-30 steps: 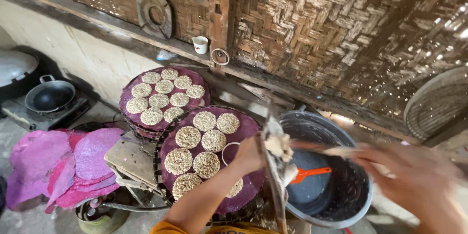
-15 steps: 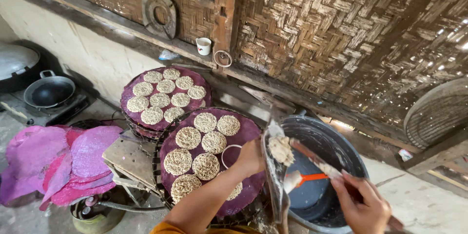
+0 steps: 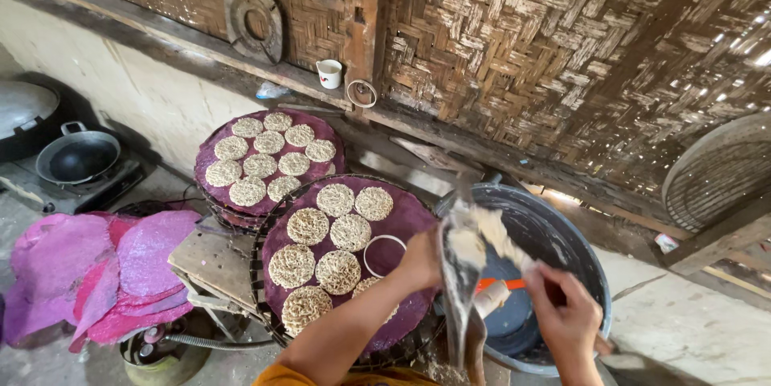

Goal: The person scoops dough from a large basin with a spatula into a wooden hand press, squeezes the press to extrude noodle-like dough onto a round tray, uses a ring mold to shape the discs, and arranges the formed discs across the tray.

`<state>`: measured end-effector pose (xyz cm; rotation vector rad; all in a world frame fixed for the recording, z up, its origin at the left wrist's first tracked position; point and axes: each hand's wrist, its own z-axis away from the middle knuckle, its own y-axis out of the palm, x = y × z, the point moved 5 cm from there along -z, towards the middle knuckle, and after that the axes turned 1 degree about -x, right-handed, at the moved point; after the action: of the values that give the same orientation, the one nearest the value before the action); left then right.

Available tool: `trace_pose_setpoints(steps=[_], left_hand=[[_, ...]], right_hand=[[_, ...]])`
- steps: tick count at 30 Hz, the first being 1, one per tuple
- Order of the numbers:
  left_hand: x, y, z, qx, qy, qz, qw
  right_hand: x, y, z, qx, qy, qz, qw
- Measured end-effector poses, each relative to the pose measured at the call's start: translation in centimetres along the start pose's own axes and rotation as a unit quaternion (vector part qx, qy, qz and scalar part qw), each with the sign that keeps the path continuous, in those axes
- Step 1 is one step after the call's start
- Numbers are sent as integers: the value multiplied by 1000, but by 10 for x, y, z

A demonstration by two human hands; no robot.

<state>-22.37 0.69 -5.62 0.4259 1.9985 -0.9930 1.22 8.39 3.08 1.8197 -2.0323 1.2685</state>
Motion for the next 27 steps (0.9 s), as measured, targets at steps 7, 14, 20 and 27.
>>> trace_pose_setpoints(steps=[7,14,20,27], left_hand=[[20,8,-6,-21,-22,-24,999],[60,-35,-10,46,-130,417,898],[57,-93,5,26,65,599,798],[20,-141,15,49,239,689,682]], right_hand=[[-6,5,22,-4,-136,47,990],[-112,-3,5,156,168,18,973],[-154,59,43,447,181,491,726],[-128,93,48,455,35,370,809]])
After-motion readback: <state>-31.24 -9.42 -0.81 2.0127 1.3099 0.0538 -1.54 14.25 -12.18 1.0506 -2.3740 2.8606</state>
